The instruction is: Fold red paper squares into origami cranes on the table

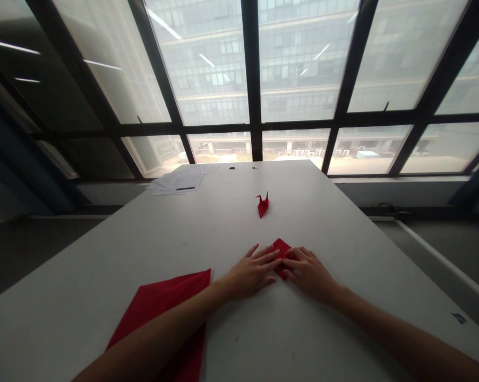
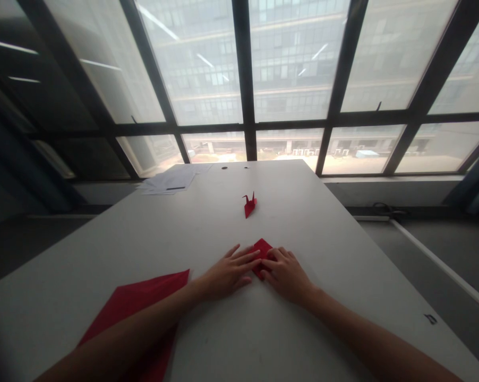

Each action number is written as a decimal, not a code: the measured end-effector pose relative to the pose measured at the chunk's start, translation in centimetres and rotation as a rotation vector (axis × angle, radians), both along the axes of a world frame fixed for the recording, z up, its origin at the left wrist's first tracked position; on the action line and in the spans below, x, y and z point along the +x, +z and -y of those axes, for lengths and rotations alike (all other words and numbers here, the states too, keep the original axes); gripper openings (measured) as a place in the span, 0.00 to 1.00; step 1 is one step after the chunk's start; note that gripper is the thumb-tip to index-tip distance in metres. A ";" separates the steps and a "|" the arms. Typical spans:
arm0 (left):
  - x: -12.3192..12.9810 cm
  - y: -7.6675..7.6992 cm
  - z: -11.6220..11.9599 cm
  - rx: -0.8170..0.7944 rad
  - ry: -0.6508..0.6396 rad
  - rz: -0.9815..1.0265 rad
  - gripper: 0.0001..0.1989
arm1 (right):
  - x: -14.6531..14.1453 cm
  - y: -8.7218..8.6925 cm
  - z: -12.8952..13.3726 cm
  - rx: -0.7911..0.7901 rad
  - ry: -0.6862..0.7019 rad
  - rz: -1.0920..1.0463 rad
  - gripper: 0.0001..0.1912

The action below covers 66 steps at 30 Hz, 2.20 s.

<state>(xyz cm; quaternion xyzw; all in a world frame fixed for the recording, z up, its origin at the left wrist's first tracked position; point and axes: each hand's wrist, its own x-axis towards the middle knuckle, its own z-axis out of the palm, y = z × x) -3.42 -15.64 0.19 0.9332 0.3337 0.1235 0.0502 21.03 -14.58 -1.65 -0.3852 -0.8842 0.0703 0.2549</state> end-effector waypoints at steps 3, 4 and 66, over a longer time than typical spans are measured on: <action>-0.2 -0.2 0.1 -0.046 0.011 -0.037 0.29 | 0.0 0.0 0.1 0.001 -0.020 0.021 0.11; -0.3 -0.3 0.1 -0.050 0.026 -0.043 0.30 | 0.0 0.0 0.1 0.004 -0.026 0.024 0.11; -0.1 -2.0 -1.0 -0.019 0.562 -0.054 0.35 | 0.0 0.0 0.1 0.032 0.120 0.037 0.15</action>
